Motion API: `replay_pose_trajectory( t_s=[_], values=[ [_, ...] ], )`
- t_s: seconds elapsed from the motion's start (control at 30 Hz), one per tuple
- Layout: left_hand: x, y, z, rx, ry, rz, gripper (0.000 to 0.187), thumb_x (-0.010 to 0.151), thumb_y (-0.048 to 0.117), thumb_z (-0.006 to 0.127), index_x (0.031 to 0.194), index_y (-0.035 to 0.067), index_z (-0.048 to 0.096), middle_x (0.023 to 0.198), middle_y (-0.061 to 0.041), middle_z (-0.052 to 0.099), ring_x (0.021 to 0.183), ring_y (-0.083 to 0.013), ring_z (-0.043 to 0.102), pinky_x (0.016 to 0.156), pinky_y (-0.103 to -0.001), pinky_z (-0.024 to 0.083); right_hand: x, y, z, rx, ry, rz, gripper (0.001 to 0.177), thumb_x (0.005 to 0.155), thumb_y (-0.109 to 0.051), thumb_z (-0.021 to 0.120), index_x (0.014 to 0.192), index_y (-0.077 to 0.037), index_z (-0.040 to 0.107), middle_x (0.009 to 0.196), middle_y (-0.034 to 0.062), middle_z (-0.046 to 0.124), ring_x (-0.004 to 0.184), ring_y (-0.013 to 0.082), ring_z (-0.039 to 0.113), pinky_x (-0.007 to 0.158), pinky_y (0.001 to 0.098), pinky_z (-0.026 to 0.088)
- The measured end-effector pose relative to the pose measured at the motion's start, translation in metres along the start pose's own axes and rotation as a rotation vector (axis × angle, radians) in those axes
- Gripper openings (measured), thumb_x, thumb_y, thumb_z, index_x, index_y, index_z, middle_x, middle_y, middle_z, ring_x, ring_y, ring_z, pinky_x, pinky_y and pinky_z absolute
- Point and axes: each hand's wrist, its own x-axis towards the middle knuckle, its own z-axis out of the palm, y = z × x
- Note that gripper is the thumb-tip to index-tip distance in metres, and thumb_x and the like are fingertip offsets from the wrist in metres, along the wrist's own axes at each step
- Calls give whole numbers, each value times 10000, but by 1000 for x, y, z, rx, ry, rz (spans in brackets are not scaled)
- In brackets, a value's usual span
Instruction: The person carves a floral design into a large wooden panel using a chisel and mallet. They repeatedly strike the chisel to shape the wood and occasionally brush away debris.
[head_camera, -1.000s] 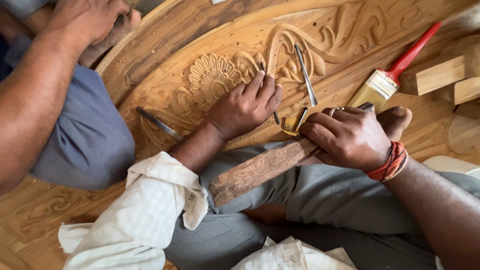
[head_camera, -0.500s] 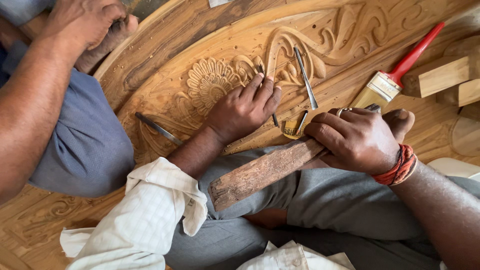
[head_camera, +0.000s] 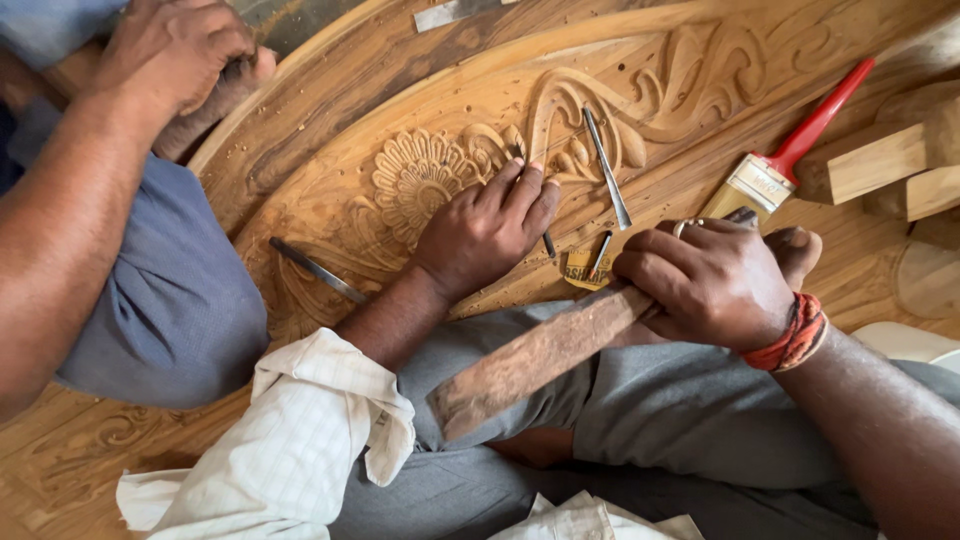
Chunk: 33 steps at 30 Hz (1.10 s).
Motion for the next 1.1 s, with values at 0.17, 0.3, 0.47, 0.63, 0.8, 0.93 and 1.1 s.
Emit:
replay_pose_trajectory(
  t_s=[0.17, 0.3, 0.47, 0.63, 0.8, 0.93, 1.1],
  values=[
    [3, -7, 8, 62, 73, 84, 150, 1037, 104, 655, 1160, 28, 698, 1147, -141, 734, 1027, -278, 759, 661, -295, 649, 3, 9, 8, -53, -61, 256, 379, 605, -167, 779, 968, -108, 688, 890, 33, 696, 768, 257, 709, 626, 398, 562],
    [1, -6, 8, 11, 57, 34, 172, 1031, 124, 648, 1173, 52, 711, 1140, -131, 737, 1046, -285, 751, 696, -321, 663, 1, 16, 9, 8, 4, 160, 401, 596, -198, 779, 966, -94, 667, 917, 50, 689, 775, 268, 698, 646, 402, 564],
    [1, -5, 4, -34, 17, 40, 198, 1013, 120, 645, 1182, 49, 719, 1144, -152, 747, 1065, -303, 749, 699, -328, 660, -3, 15, 14, -36, -81, 288, 344, 626, -156, 763, 958, -102, 689, 888, 43, 692, 761, 269, 707, 615, 404, 560],
    [-4, -8, 1, -79, 9, 48, 239, 969, 110, 648, 1188, 47, 721, 1143, -142, 752, 1071, -306, 752, 728, -356, 669, -3, 12, 11, -24, -59, 167, 533, 628, -479, 852, 954, -102, 665, 884, 46, 664, 767, 270, 687, 655, 405, 564],
    [-4, -12, 6, -81, -15, 34, 222, 1017, 94, 647, 1225, 65, 716, 1185, -135, 744, 1094, -293, 744, 754, -358, 668, -1, 8, 12, -5, -32, 239, 361, 614, -179, 748, 955, -100, 662, 871, 50, 671, 766, 284, 691, 627, 426, 556],
    [-9, -18, 11, -31, 7, 115, 226, 1015, 103, 645, 1223, 66, 725, 1189, -127, 748, 1079, -295, 745, 723, -354, 667, 2, 4, 15, -48, -102, 339, 310, 637, -166, 755, 929, -117, 662, 837, 52, 663, 755, 285, 691, 611, 439, 549],
    [-9, -24, 11, -82, -24, 97, 222, 1027, 117, 640, 1232, 97, 724, 1213, -113, 745, 1099, -265, 737, 749, -337, 663, 4, 1, 14, -15, -70, 247, 378, 617, -188, 764, 969, -90, 667, 857, 61, 662, 745, 293, 688, 601, 438, 551]
  ],
)
